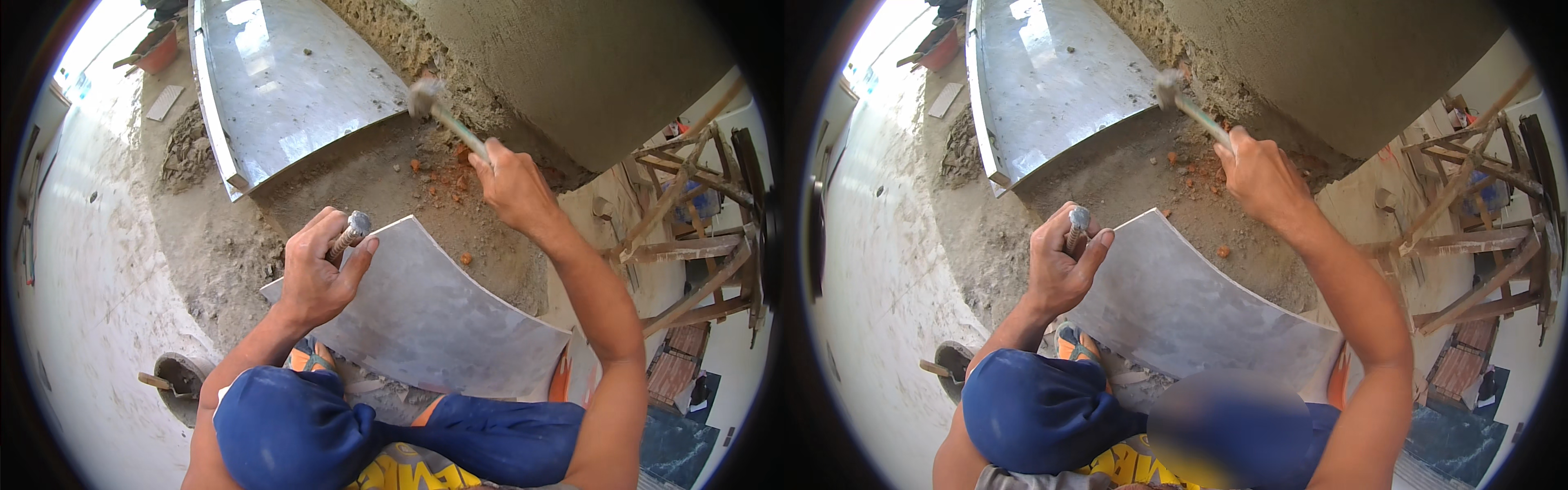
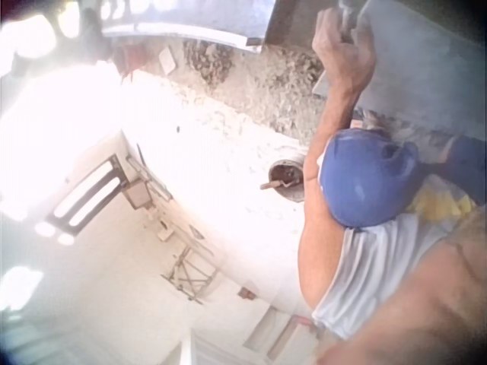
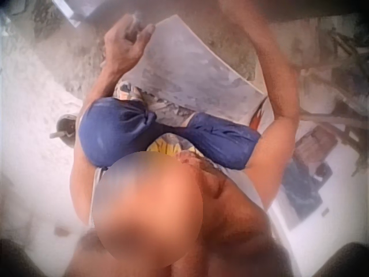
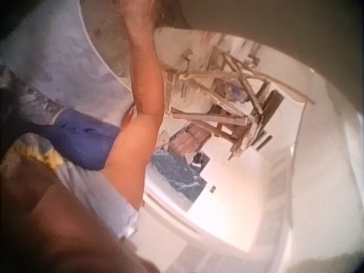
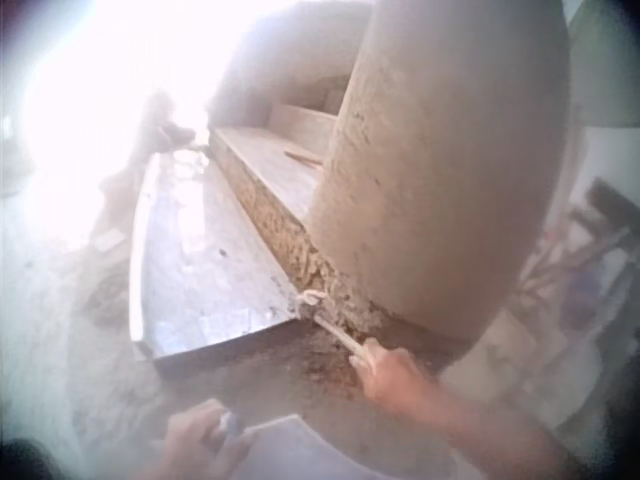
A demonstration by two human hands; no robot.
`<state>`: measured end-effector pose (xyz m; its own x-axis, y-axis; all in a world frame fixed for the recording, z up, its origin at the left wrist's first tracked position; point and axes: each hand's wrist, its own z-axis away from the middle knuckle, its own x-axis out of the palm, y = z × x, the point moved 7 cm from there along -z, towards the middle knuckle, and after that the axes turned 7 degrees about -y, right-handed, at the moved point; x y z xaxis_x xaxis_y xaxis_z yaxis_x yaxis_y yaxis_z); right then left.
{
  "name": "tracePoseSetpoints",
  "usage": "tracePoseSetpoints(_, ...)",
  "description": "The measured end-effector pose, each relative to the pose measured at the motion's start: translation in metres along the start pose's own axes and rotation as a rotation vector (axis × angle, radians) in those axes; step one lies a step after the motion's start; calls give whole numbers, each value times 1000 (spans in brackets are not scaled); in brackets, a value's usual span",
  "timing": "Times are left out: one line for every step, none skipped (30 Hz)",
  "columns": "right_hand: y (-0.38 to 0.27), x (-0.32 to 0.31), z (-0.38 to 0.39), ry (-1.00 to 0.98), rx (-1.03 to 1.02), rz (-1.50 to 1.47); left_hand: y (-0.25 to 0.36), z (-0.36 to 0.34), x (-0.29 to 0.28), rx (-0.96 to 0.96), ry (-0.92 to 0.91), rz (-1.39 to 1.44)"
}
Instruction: The person uses a hammer and chisel to remove material from a step, then places and fits a large floor tile onto the step to check the alignment.
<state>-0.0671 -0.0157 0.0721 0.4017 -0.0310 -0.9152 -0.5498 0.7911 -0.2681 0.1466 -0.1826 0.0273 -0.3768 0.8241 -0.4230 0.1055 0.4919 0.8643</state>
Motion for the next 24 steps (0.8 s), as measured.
tracePoseSetpoints(-5,-5,4,46,3,-76,-1,-1,1,-8,-5,1)
tracePoseSetpoints(4,4,0,55,17,-54,-2,-1,2,-17,-9,1)
tracePoseSetpoints(26,16,-5,76,47,-27,0,-5,7,-11,-20,13)
tracePoseSetpoints(37,25,-13,89,56,-10,2,-6,6,-4,-19,17)
tracePoseSetpoints(41,28,-20,37,59,93,3,-7,7,5,-15,22)
tracePoseSetpoints(41,29,-23,-20,66,195,4,-7,7,10,-15,28)
tracePoseSetpoints(40,31,-24,-78,73,296,4,-6,7,19,-16,17)
tracePoseSetpoints(40,28,-23,-79,61,237,4,-5,6,28,-16,6)
tracePoseSetpoints(19,17,-16,-87,44,176,2,-2,4,29,-17,-8)
tracePoseSetpoints(-1,7,-11,-95,26,116,-1,-1,2,19,-9,-17)
tracePoseSetpoints(-14,2,-6,-54,23,21,-3,1,-1,4,1,-27)
tracePoseSetpoints(-9,6,-9,27,-16,17,-3,1,-2,-2,8,-29)
tracePoseSetpoints(10,14,-12,116,-38,22,0,-2,3,0,0,3)
tracePoseSetpoints(25,21,-15,203,-70,23,2,-5,5,-4,-4,28)
tracePoseSetpoints(37,29,-22,150,-37,90,4,-6,5,-9,-3,47)
tracePoseSetpoints(46,34,-31,95,-1,155,5,-6,7,2,-12,37)
tracePoseSetpoints(57,39,-36,41,36,219,5,-6,8,14,-21,28)
tracePoseSetpoints(39,33,-36,27,16,174,3,-5,5,14,-22,5)
tracePoseSetpoints(10,23,-30,9,-3,124,0,-1,1,9,-14,-9)
tracePoseSetpoints(-6,16,-24,-3,-15,81,-1,0,-1,14,-8,-17)
tracePoseSetpoints(-9,13,-19,81,-58,40,-2,0,-2,21,-5,-17)
tracePoseSetpoints(-11,12,-14,165,-102,-1,-3,0,-2,14,-1,-4)
tracePoseSetpoints(-11,11,-12,248,-147,-43,-4,0,-3,6,4,8)
tracePoseSetpoints(7,19,-15,233,-70,13,-3,-3,-1,9,6,25)
